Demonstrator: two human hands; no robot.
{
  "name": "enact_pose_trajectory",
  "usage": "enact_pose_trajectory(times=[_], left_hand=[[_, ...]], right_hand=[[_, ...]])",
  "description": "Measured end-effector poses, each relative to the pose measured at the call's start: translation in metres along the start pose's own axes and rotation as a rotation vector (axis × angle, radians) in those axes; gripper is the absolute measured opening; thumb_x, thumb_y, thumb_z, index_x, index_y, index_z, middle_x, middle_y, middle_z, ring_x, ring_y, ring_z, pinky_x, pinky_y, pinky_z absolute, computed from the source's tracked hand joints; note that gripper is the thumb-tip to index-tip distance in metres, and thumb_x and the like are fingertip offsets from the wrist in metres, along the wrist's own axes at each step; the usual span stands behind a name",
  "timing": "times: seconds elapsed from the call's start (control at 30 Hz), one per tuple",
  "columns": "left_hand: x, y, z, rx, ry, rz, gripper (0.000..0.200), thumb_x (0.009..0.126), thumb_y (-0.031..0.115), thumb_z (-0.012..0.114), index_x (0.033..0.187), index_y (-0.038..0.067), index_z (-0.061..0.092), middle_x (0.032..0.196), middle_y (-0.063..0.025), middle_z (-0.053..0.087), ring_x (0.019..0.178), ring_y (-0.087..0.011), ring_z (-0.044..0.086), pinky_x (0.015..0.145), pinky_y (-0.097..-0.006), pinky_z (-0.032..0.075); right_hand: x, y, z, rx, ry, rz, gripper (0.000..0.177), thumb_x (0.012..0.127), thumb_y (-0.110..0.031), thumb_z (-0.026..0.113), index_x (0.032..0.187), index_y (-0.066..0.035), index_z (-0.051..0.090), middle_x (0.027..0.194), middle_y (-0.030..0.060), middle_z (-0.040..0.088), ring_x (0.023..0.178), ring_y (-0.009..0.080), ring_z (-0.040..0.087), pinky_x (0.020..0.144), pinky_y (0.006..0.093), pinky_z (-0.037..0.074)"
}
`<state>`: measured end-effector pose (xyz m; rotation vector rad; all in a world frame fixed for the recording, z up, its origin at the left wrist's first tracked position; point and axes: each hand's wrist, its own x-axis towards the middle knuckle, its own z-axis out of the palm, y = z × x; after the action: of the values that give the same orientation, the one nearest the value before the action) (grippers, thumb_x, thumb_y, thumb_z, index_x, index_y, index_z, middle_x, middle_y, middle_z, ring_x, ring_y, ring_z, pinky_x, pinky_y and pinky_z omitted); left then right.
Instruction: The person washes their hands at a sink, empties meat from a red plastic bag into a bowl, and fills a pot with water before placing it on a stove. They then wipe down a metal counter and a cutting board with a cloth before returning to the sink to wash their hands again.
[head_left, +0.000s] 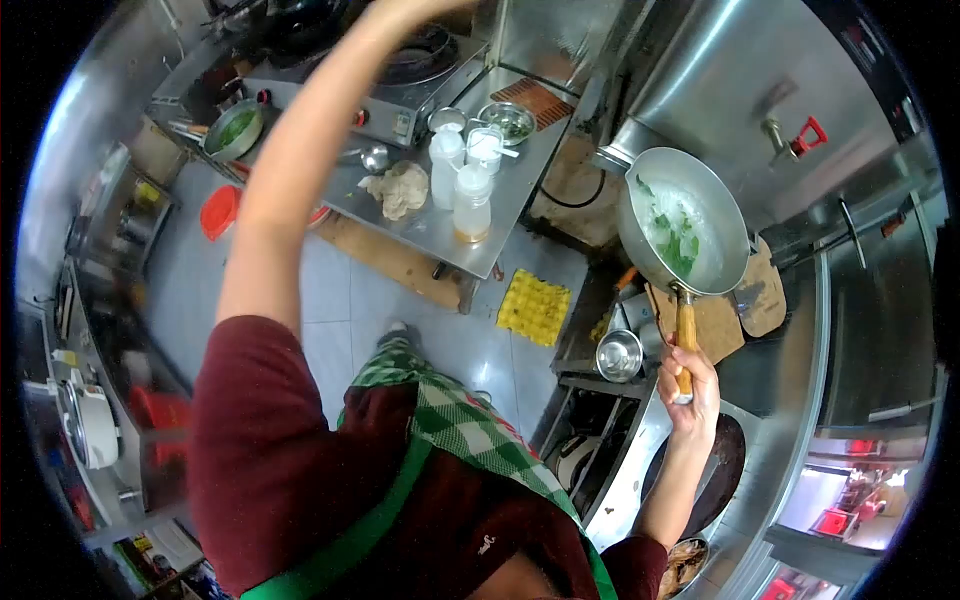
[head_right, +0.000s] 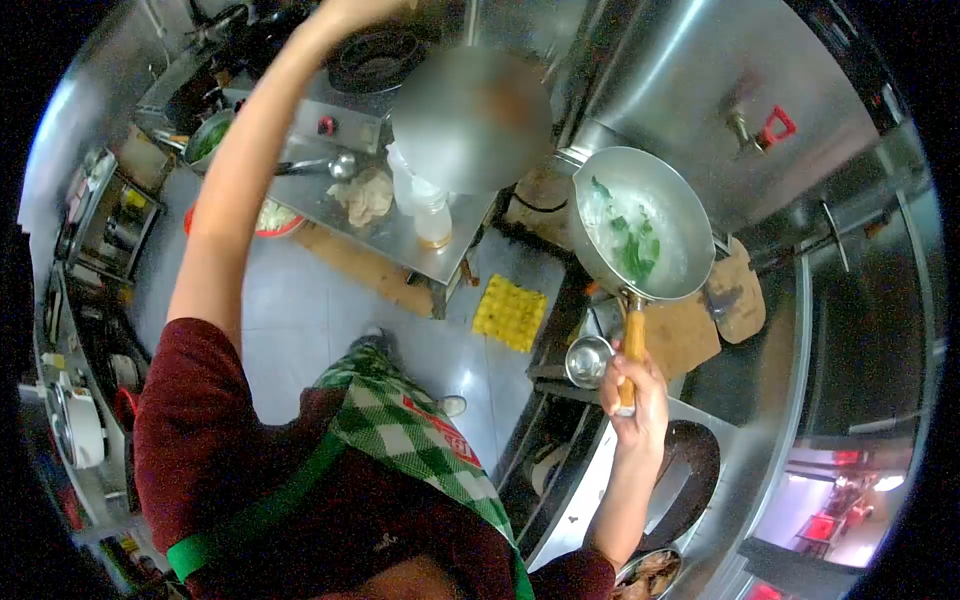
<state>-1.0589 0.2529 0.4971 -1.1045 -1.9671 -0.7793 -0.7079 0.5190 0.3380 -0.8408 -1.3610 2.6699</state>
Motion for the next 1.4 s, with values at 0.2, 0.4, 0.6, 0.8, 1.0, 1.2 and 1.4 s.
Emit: enact_pose_trajectory(times=[0.2, 0.4, 0.6, 0.8, 1.0, 1.2, 1.4], left_hand=[[-0.195, -0.268, -0.026, 0.295, -0.176, -0.571, 0.037, 0.084, 0.039, 0.043, 0.088, 0.007, 0.06, 0.071, -0.0108, 0.061, 0.07, -0.0254, 0.06, 0.065, -0.0349, 0.045], [-0.338, -0.386, 0.061, 0.36, -0.62, -0.987, 0.041, 0.081, 0.039, 0.046, 0.097, 0.003, 0.057, 0.098, -0.0247, 0.056, 0.093, -0.039, 0.053, 0.08, -0.045, 0.042], [-0.384, -0.423, 0.114, 0.344, -0.482, -0.849, 0.031, 0.084, 0.033, 0.046, 0.083, 0.002, 0.051, 0.086, -0.0177, 0.056, 0.081, -0.0318, 0.056, 0.066, -0.0432, 0.047], [-0.379, -0.425, 0.11, 0.334, -0.59, -0.863, 0.035, 0.086, 0.034, 0.04, 0.077, 0.003, 0.053, 0.075, -0.0168, 0.059, 0.071, -0.0312, 0.059, 0.062, -0.0402, 0.048], [-0.377, -0.431, 0.111, 0.077, -0.645, -1.151, 0.045, 0.088, 0.035, 0.03, 0.08, -0.001, 0.056, 0.079, -0.0245, 0.059, 0.076, -0.038, 0.058, 0.067, -0.046, 0.045], [-0.374, -0.434, 0.119, -0.932, -0.189, -1.934, 0.049, 0.09, 0.045, 0.031, 0.067, 0.006, 0.052, 0.057, 0.0, 0.049, 0.049, -0.0091, 0.047, 0.048, -0.0242, 0.042], [-0.377, -0.435, 0.119, -1.081, -0.179, -1.985, 0.048, 0.089, 0.046, 0.032, 0.072, 0.006, 0.053, 0.057, 0.0002, 0.049, 0.048, -0.0097, 0.048, 0.047, -0.0234, 0.041]], right_hand=[[0.022, 0.01, 0.068, 0.001, -0.039, 0.024, 0.024, 0.076, -0.002, 0.05, 0.098, 0.003, 0.043, 0.057, 0.0039, 0.042, 0.031, 0.0129, 0.038, 0.027, 0.0217, 0.031], [0.077, 0.04, 0.187, -0.055, -0.048, -0.004, 0.03, 0.075, -0.007, 0.052, 0.101, 0.005, 0.042, 0.055, 0.0041, 0.04, 0.029, 0.0121, 0.035, 0.026, 0.0213, 0.03], [0.166, 0.07, 0.314, -0.016, -0.135, 0.028, 0.033, 0.075, -0.008, 0.052, 0.103, 0.005, 0.042, 0.055, 0.0029, 0.04, 0.028, 0.0104, 0.034, 0.024, 0.0202, 0.029], [0.294, 0.105, 0.401, -0.06, -0.2, 0.082, 0.031, 0.074, -0.005, 0.053, 0.102, 0.003, 0.042, 0.058, 0.002, 0.043, 0.032, 0.0102, 0.038, 0.027, 0.0208, 0.029], [0.41, 0.136, 0.463, -0.098, -0.359, 0.171, 0.03, 0.074, -0.008, 0.055, 0.099, 0.003, 0.041, 0.059, 0.0019, 0.044, 0.035, 0.0108, 0.04, 0.031, 0.0218, 0.029], [0.48, 0.158, 0.498, -0.073, -0.406, 0.192, 0.022, 0.075, -0.007, 0.053, 0.092, -0.001, 0.042, 0.059, 0.0012, 0.045, 0.036, 0.011, 0.041, 0.033, 0.0227, 0.031], [0.505, 0.167, 0.509, -0.105, -0.425, 0.202, 0.019, 0.076, -0.007, 0.052, 0.091, -0.001, 0.042, 0.06, 0.0012, 0.046, 0.038, 0.0112, 0.042, 0.035, 0.0232, 0.031]])
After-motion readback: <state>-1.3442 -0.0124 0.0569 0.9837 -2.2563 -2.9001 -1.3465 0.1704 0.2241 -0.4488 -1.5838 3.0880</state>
